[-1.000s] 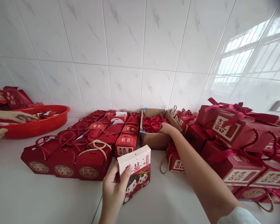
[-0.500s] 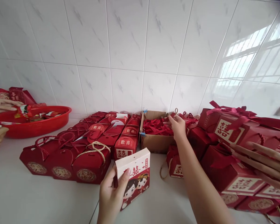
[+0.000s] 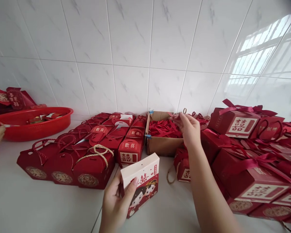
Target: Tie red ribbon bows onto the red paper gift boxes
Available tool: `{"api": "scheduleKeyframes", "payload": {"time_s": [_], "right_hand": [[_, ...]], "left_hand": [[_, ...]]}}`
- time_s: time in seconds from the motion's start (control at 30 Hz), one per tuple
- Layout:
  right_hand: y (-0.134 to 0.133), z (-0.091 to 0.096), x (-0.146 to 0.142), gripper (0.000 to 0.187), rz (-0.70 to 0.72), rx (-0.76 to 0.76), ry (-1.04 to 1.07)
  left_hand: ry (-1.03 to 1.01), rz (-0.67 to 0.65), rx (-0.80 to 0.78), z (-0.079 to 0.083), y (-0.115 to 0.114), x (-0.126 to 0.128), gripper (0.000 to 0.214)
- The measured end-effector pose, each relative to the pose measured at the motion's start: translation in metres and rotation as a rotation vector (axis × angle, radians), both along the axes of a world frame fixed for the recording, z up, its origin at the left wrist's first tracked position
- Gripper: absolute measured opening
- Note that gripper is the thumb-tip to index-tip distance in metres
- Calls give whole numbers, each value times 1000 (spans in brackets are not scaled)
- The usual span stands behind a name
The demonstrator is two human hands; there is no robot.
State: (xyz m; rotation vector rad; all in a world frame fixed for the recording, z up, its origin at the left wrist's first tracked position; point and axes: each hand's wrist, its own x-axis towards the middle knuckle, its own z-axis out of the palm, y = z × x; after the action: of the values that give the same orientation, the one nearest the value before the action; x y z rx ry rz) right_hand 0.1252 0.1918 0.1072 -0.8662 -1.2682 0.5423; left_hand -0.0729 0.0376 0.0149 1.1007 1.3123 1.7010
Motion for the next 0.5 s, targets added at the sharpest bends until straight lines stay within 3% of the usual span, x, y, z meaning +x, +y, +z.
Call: {"api": "scheduleKeyframes", "payload": {"time_s": [0.2,0.33,0.5], "right_hand": [[20,-20,-2,33,-152,-175,-374],[18,-26,-10,25,-39,-307,-720],[20,-36,-19,30,31,-445,-1050]], "left_hand": [[-9,13,-24,2,0,2,42],[-34,13,-24,4,0,3,42],[-50,5,1,2,1,3,41]]}}
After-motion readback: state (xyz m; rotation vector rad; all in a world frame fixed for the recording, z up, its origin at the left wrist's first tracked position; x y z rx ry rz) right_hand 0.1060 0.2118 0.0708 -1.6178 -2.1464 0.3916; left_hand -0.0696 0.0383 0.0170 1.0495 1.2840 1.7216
